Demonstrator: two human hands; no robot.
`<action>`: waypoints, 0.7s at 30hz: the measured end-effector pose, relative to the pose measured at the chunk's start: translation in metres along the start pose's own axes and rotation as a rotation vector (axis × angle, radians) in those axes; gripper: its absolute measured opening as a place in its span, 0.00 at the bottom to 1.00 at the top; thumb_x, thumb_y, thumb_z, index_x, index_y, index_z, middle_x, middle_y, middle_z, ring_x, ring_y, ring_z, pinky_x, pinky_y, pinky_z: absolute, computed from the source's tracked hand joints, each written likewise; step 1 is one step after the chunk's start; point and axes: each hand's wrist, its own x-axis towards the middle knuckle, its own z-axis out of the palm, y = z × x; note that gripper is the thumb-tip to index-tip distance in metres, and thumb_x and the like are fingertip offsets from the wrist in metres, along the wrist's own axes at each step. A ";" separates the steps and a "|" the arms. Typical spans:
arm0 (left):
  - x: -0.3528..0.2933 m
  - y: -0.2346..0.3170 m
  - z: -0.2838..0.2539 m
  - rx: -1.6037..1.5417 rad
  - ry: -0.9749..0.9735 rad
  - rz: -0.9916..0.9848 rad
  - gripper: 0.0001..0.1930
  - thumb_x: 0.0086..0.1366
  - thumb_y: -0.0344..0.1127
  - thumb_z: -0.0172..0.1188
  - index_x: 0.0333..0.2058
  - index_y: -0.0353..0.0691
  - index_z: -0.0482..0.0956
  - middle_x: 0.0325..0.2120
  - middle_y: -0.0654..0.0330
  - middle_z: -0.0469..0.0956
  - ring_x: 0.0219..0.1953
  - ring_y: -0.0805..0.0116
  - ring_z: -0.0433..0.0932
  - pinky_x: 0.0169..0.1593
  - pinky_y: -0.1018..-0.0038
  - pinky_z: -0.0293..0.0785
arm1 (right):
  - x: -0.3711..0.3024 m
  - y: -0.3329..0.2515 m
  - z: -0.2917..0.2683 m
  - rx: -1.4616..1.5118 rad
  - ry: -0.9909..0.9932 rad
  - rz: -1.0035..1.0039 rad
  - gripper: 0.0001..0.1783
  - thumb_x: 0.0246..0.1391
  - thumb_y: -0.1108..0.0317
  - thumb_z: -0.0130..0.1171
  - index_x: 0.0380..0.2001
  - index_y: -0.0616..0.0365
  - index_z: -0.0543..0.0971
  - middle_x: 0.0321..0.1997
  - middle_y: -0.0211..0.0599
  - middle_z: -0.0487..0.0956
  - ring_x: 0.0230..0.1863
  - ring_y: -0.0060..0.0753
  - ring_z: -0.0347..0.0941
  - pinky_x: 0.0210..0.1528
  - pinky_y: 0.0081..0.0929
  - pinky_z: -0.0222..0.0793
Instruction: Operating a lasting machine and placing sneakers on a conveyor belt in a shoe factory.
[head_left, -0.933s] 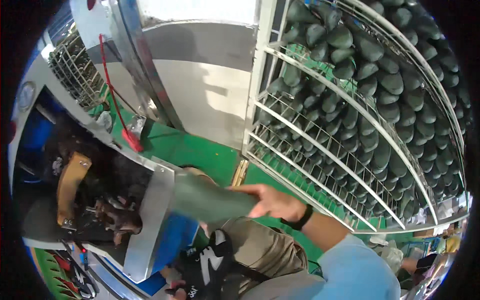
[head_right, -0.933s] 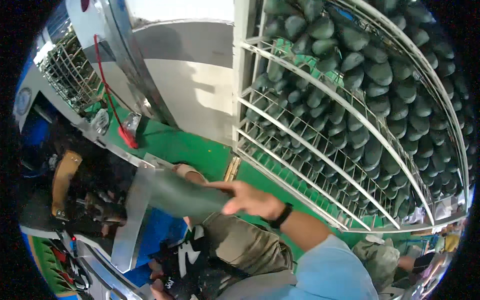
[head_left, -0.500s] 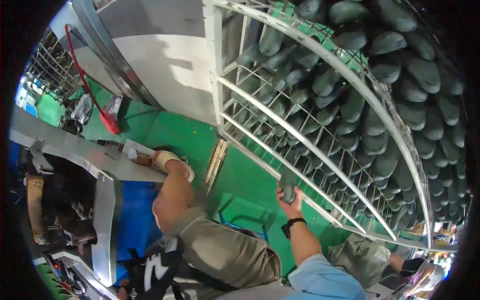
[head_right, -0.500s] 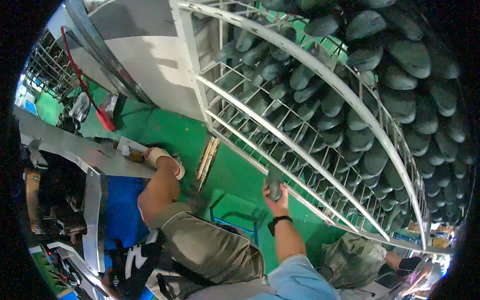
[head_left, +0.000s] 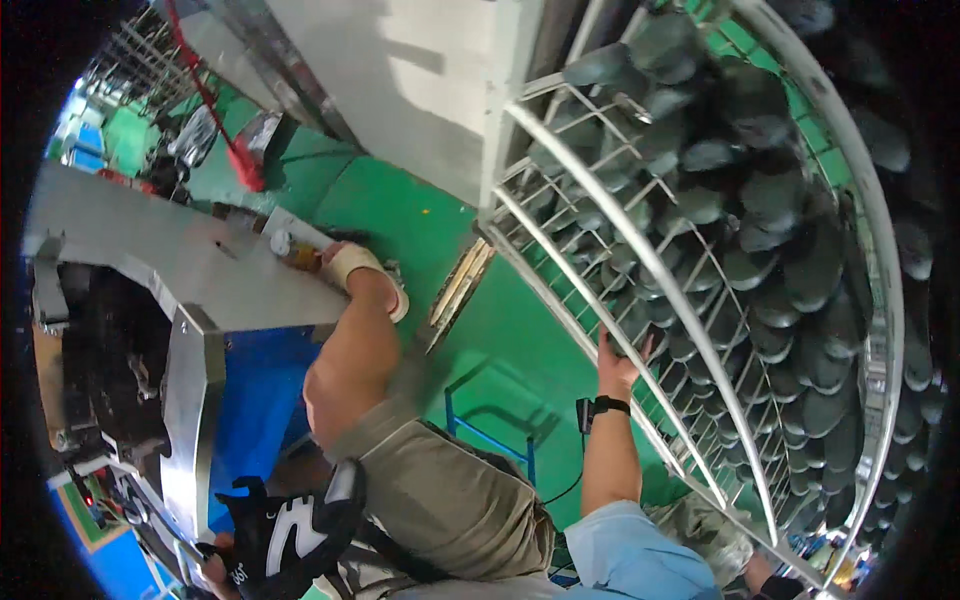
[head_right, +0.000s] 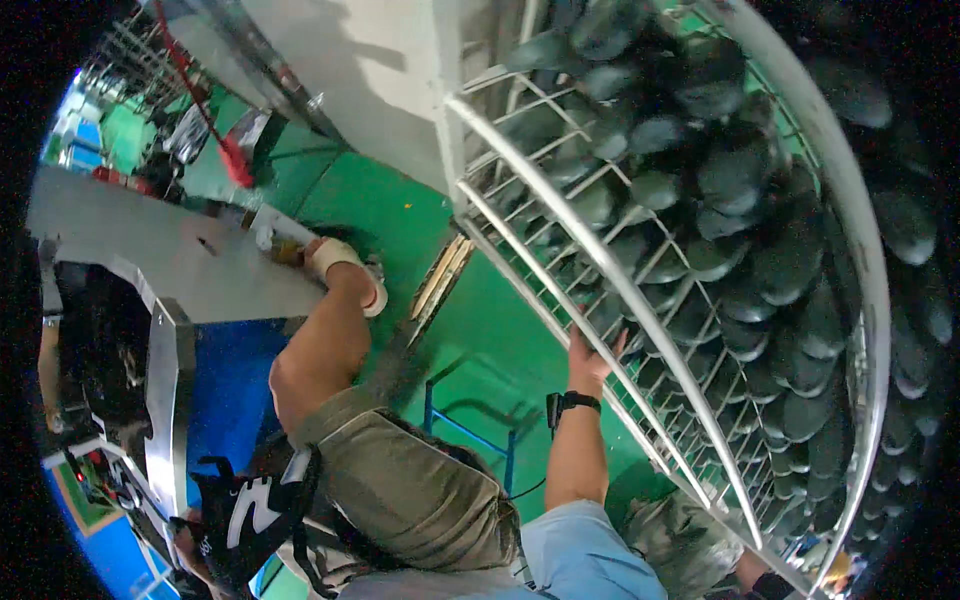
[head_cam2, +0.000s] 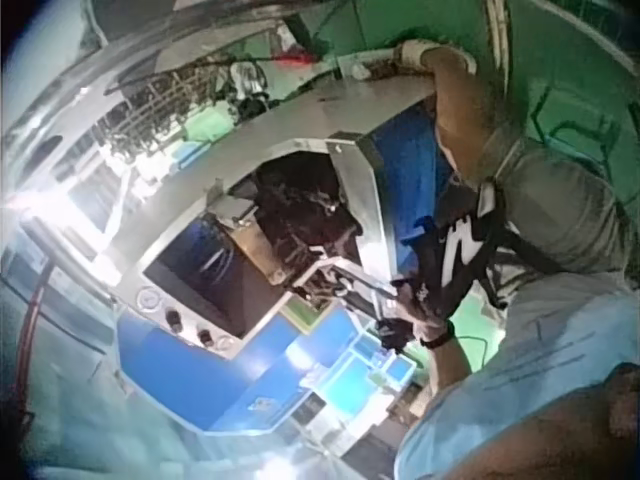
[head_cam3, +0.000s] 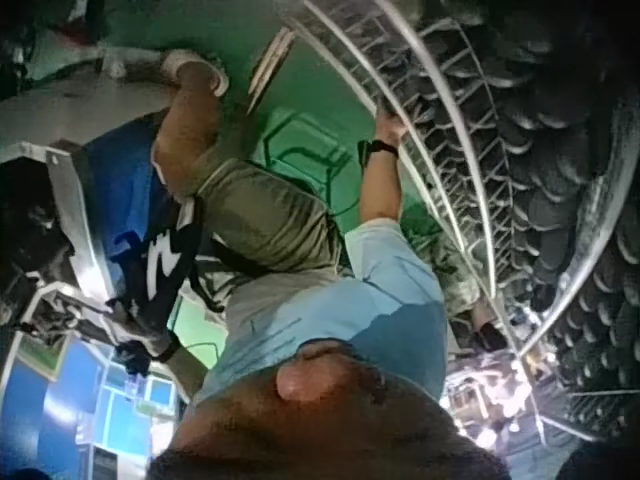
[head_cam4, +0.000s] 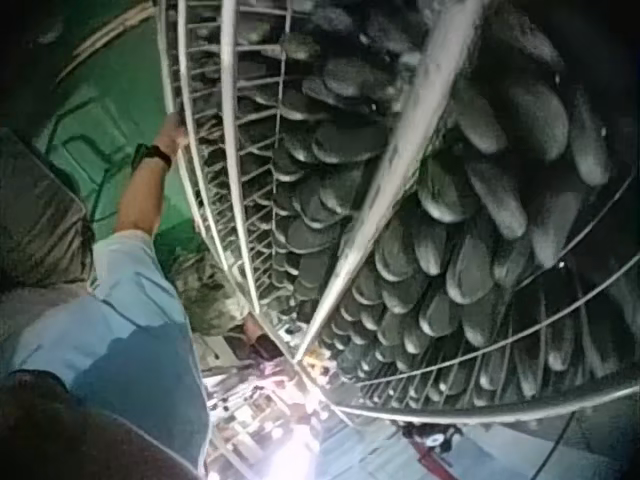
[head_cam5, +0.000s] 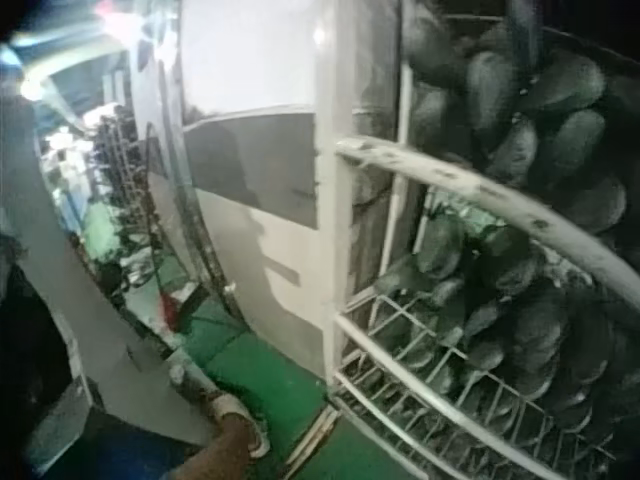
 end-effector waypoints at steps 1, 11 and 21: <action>-0.003 -0.016 -0.074 0.000 0.149 0.062 0.27 0.67 0.54 0.51 0.49 0.34 0.77 0.45 0.52 0.80 0.47 0.58 0.77 0.54 0.60 0.72 | 0.003 -0.001 0.002 0.008 0.010 0.018 0.31 0.58 0.51 0.61 0.62 0.50 0.72 0.65 0.39 0.71 0.65 0.51 0.65 0.67 0.60 0.63; 0.006 0.008 0.014 -0.164 0.009 -0.168 0.30 0.64 0.58 0.51 0.52 0.37 0.77 0.45 0.51 0.81 0.46 0.57 0.79 0.53 0.59 0.74 | 0.069 -0.020 -0.020 -0.056 -0.162 -0.103 0.30 0.55 0.52 0.65 0.56 0.59 0.76 0.61 0.42 0.77 0.62 0.49 0.71 0.68 0.49 0.65; -0.011 0.018 0.041 -0.143 0.126 -0.080 0.24 0.60 0.50 0.62 0.46 0.37 0.78 0.45 0.46 0.81 0.45 0.50 0.81 0.51 0.54 0.79 | 0.058 -0.013 -0.026 -0.231 -0.114 -0.009 0.20 0.62 0.61 0.60 0.53 0.59 0.77 0.57 0.43 0.79 0.54 0.45 0.77 0.57 0.36 0.78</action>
